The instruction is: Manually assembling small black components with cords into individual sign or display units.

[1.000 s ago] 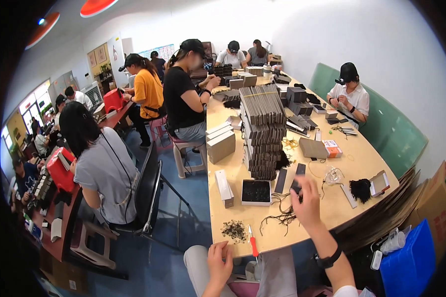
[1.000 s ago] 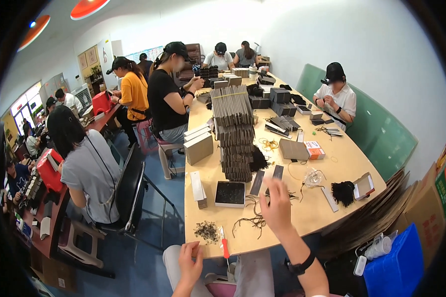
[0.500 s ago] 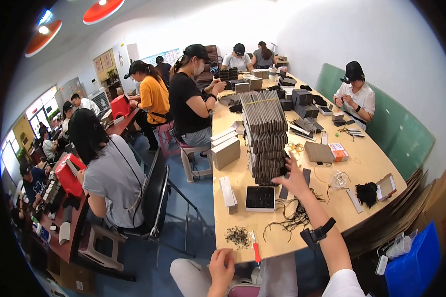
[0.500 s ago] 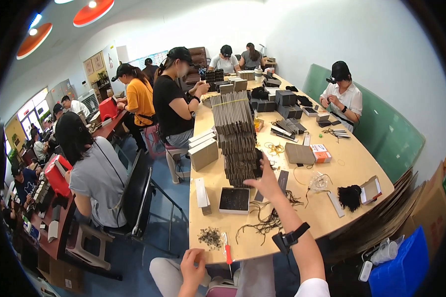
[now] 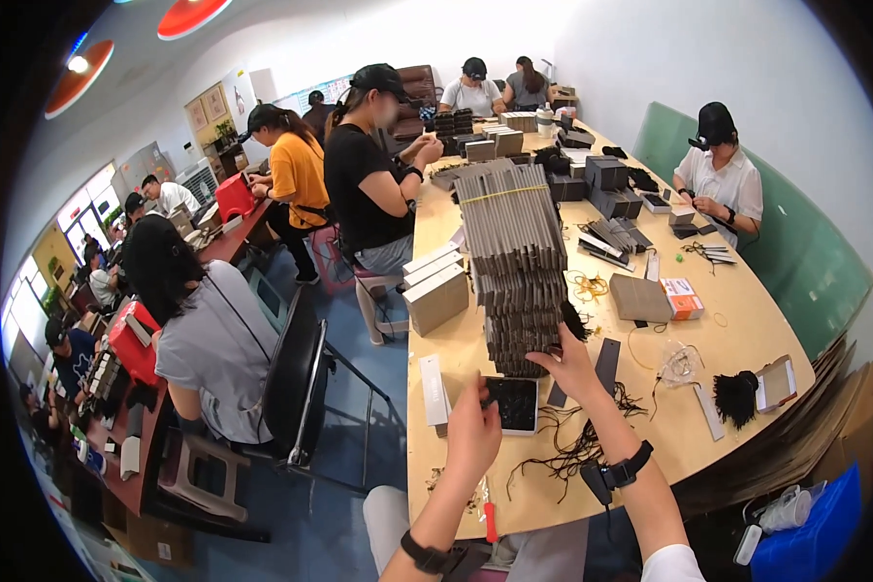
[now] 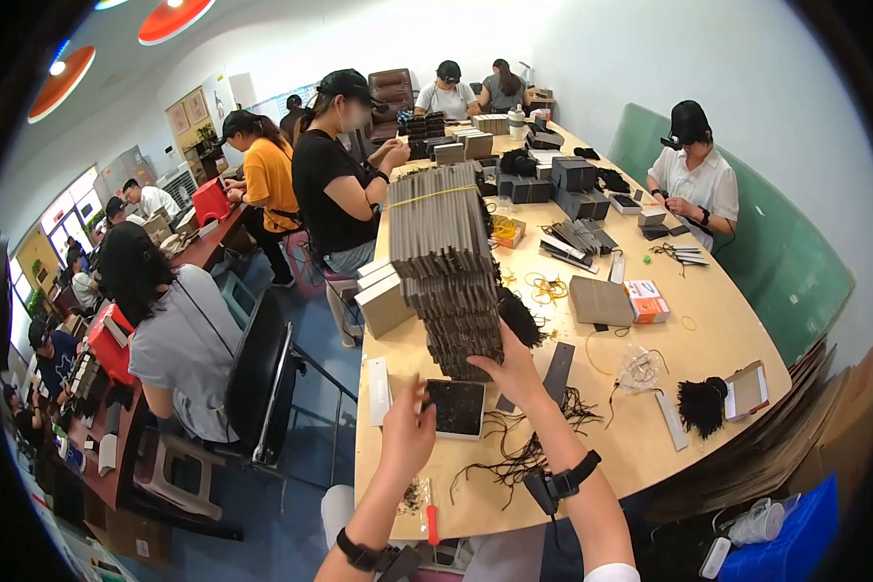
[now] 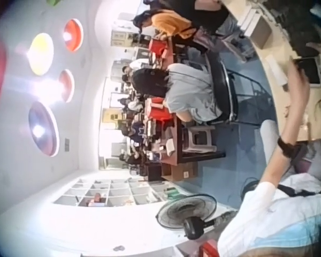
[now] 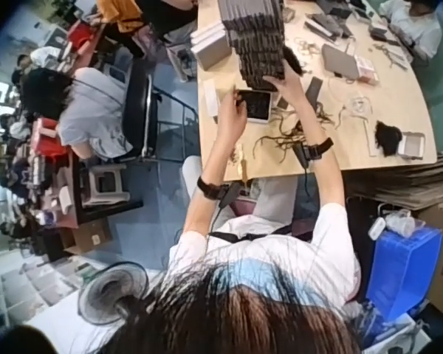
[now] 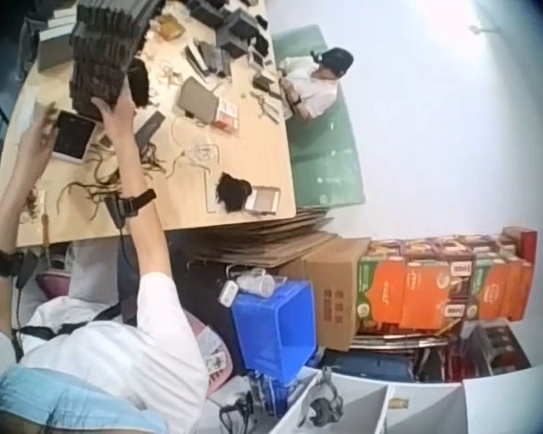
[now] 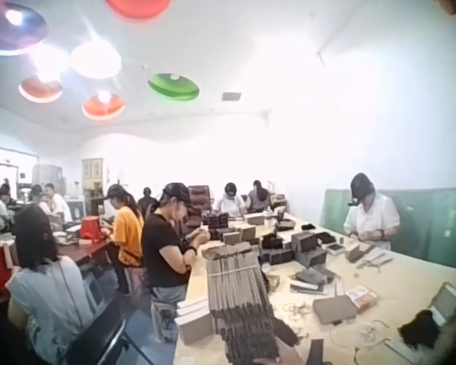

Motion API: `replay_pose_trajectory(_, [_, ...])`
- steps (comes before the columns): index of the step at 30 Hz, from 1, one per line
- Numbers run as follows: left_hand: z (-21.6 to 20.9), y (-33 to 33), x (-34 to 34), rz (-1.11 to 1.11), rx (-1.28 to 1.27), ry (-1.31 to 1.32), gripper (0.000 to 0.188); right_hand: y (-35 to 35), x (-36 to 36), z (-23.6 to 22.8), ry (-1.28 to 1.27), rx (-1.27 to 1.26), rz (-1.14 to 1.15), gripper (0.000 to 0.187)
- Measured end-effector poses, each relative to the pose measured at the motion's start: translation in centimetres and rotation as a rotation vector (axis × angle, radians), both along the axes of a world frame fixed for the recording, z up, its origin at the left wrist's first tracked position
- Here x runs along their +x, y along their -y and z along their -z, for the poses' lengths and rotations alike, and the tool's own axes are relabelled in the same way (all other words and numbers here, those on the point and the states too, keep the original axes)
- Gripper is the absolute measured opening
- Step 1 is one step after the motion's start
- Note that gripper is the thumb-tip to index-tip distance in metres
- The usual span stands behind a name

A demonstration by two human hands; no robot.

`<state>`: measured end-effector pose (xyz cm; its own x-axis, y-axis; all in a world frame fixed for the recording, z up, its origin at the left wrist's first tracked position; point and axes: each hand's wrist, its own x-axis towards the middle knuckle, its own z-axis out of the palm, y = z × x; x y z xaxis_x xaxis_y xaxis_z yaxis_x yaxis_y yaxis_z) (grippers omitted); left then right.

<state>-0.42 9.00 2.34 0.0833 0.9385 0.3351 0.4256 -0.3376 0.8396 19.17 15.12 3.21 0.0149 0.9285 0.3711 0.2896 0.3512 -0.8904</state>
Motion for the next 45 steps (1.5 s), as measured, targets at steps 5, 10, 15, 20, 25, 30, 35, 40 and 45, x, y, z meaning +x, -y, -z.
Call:
replay_pose_trajectory(5, [0.0,-5.5,2.9,0.032,0.044,0.090,0.070,0.5,0.7,-0.5,0.038,0.040,0.014,0.052])
replay_pose_trajectory(10, [-1.2,-7.5,2.6,-0.010,-0.036,0.048,0.044,0.3,1.0,0.0,0.136,0.077,0.096,0.043])
replay_pose_trajectory(15, [-0.9,-7.6,2.7,-0.076,0.034,0.013,0.037,-0.1,1.1,0.4,0.093,0.036,0.106,0.041])
replay_pose_trajectory(20, [-1.0,-7.7,3.2,-0.056,0.031,0.097,0.036,-0.3,1.3,0.7,0.105,-0.031,0.146,0.036])
replay_pose_trajectory(25, [-1.3,-7.5,3.3,-0.079,0.037,0.103,0.028,-0.3,1.1,0.9,0.173,0.049,0.247,0.046])
replay_pose_trajectory(30, [-1.6,-7.5,3.5,-0.088,0.024,0.115,0.030,-0.5,1.1,1.2,0.130,0.004,0.257,0.041])
replay_pose_trajectory(35, [-1.8,-7.6,3.6,-0.104,-0.018,0.125,0.034,-1.1,1.1,1.3,-0.028,-0.011,0.218,0.041])
replay_pose_trajectory(40, [-1.8,-7.7,3.7,-0.152,-0.025,0.101,0.033,-1.3,1.5,0.4,-0.036,-0.114,0.191,0.043])
replay_pose_trajectory(45, [-2.4,-7.3,4.1,-0.155,-0.039,0.125,0.033,-1.6,2.2,0.3,-0.123,-0.166,0.145,0.048])
